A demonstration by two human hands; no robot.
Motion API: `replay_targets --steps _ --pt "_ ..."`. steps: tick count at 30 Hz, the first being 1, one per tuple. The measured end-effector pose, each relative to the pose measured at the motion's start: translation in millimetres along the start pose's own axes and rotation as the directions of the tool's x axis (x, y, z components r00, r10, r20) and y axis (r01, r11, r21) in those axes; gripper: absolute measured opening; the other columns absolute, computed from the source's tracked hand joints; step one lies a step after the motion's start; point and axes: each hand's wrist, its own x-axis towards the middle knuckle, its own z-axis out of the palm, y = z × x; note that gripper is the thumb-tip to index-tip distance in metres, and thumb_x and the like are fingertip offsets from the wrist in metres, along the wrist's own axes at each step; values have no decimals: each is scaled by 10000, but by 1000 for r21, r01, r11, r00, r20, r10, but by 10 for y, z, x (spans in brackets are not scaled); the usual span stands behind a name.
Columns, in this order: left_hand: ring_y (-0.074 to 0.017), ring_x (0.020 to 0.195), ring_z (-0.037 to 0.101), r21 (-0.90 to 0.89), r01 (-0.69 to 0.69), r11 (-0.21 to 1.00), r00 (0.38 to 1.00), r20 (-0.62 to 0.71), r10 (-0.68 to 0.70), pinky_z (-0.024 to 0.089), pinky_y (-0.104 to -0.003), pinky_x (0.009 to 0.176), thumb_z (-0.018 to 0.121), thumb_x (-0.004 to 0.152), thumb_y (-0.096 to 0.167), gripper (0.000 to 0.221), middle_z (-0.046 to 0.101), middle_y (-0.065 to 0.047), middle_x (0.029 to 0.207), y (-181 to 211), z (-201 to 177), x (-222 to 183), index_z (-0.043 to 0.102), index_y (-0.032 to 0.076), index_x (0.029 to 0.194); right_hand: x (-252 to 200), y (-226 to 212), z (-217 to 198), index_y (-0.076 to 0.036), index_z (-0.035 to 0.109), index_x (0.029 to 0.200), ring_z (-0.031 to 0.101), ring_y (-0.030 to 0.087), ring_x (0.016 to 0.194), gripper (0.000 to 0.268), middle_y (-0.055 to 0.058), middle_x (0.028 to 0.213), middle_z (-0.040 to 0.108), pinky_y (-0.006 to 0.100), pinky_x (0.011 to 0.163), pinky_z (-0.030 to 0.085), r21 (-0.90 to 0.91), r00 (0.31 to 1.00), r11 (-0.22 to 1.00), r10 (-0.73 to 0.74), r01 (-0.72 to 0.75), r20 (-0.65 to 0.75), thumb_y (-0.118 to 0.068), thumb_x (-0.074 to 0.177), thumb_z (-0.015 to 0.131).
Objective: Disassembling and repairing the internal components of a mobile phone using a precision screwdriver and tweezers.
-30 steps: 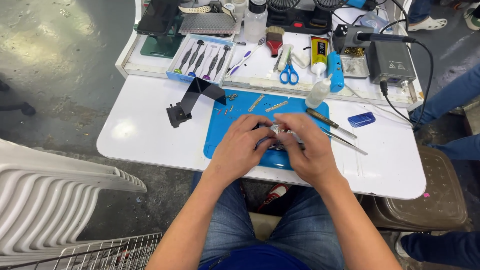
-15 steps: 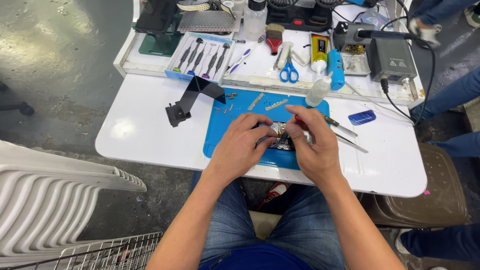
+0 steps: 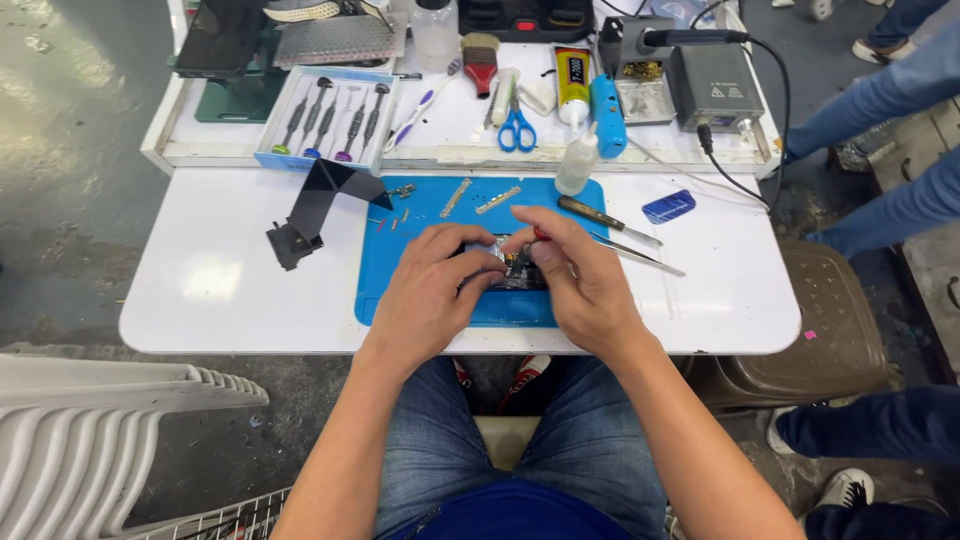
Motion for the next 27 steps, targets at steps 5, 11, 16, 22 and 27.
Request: replay_targets --steps 5,11,16,22,27 --pt "-271 1250 584 -8 11 1000 1000 17 -11 475 -457 1026 687 966 155 109 688 -36 1167 43 -11 -14 794 143 986 -116 20 5 -94 378 1549 725 308 906 599 149 1063 748 436 856 597 -191 1000 982 -4 2 -13 -26 1014 639" --pt "-281 1239 591 -26 13 1000 1000 17 -13 474 -464 1018 704 962 164 94 692 -37 1161 59 -21 13 794 140 972 -113 20 -25 -60 274 1564 728 289 893 599 146 1036 760 423 859 601 -169 997 985 27 -40 -79 -54 1057 592" --pt "-269 1238 593 -13 20 1000 1000 20 -19 468 -466 1026 713 953 180 86 695 -24 1168 62 -14 7 792 149 968 -118 26 -15 -46 270 1567 729 283 886 609 152 1017 759 415 841 603 -143 996 989 35 -46 -79 -53 1053 597" --pt "-312 1231 603 -20 20 1000 1000 -12 -20 481 -488 1016 690 964 151 91 694 -69 1154 75 -22 7 769 122 998 -109 32 -34 -53 275 1571 712 276 855 601 150 1001 754 392 817 592 -202 996 977 50 -64 -71 -69 1057 588" --pt "-303 1200 626 -25 18 1000 998 -64 -19 494 -472 1026 676 988 147 88 695 -79 1103 54 -3 1 750 99 987 -94 15 -23 -52 293 1561 723 304 859 618 167 1017 753 412 821 594 -244 998 968 58 -65 -34 -48 1035 618"
